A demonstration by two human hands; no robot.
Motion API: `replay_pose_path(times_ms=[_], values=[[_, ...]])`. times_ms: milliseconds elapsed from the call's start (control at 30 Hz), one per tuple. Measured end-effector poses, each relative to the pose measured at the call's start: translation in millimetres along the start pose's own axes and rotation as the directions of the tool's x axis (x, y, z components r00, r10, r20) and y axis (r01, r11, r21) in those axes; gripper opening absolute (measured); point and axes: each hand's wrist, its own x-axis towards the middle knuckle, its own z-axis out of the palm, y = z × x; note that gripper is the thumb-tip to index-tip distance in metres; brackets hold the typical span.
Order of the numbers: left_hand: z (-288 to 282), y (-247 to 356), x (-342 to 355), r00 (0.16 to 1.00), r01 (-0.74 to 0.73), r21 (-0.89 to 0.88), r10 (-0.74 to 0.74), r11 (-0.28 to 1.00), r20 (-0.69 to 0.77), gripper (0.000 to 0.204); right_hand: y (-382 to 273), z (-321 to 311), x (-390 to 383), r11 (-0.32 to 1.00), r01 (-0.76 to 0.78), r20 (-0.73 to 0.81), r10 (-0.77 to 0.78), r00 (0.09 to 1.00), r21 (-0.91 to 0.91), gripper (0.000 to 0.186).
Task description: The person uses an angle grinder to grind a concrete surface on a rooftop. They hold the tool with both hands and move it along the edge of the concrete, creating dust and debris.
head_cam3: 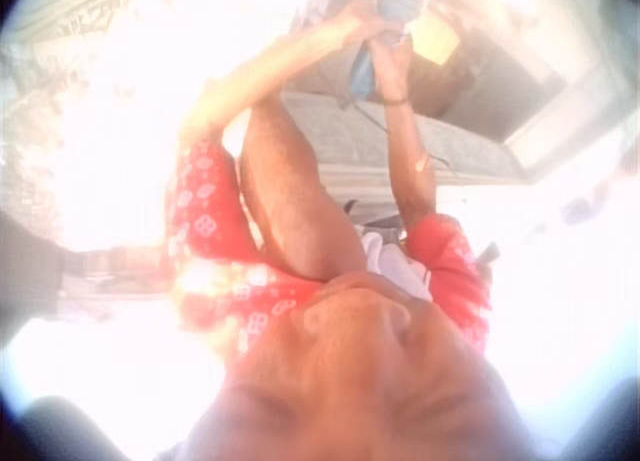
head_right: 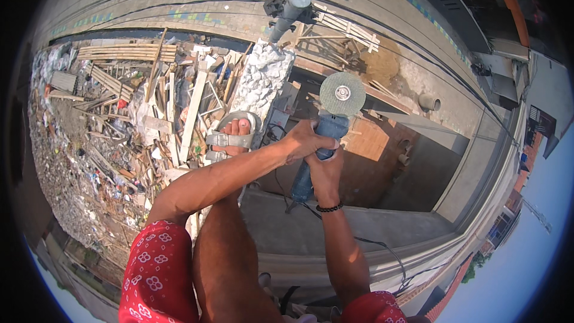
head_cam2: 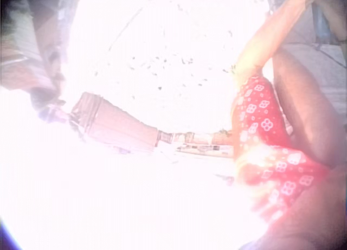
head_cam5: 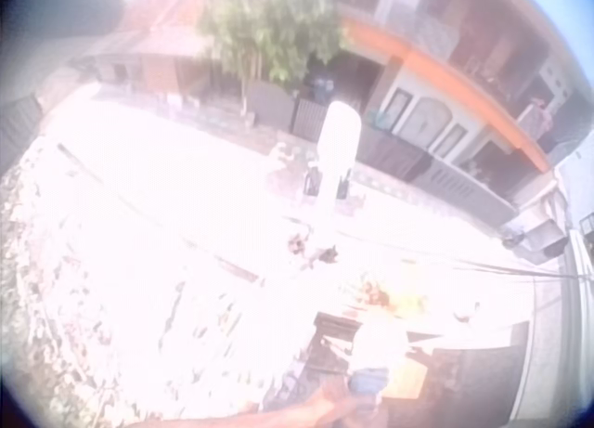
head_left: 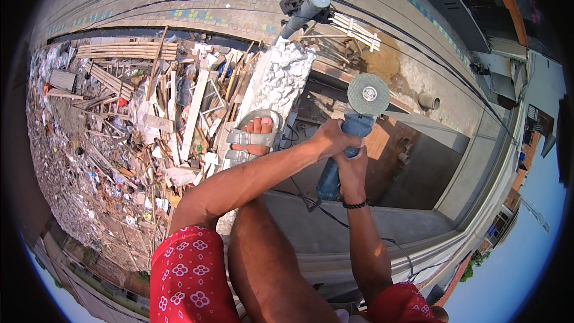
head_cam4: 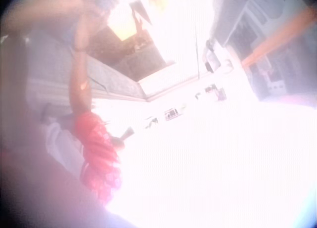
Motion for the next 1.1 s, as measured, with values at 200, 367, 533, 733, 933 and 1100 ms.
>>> replay_pose_path(times_ms=[200, 367, 533, 733, 933, 1100], values=[[-6, 13, -17, 0.987, 0.032, -0.189, -0.002, 0.981, 0.16, 0.047, 4, -25, -10, 0.752, -0.399, 0.385, 0.208, 0.899, 0.525, 0.051], [-15, 8, -6, 0.929, 0.1, -0.218, -0.012, 0.971, 0.371, 0.045, 21, -33, -5, 0.609, -0.495, 0.573, 0.08, 0.815, 0.619, 0.067], [-11, 11, -10, 0.915, 0.061, -0.322, 0.076, 0.945, 0.397, 0.042, 4, -21, -14, 0.544, -0.502, 0.578, 0.038, 0.815, 0.672, 0.072], [-11, 10, -4, 0.879, 0.112, -0.35, 0.072, 0.93, 0.472, 0.039, 2, -25, -10, 0.335, -0.571, 0.642, -0.158, 0.75, 0.749, 0.07], [-16, 11, -12, 0.896, 0.148, -0.357, 0.027, 0.922, 0.444, 0.04, -12, -17, -14, 0.468, -0.476, 0.526, 0.029, 0.85, 0.744, 0.056], [-2, 6, -12, 0.957, -0.02, -0.35, 0.12, 0.937, 0.265, 0.05, -8, -19, -6, 0.715, -0.389, 0.425, 0.141, 0.894, 0.581, 0.049]])
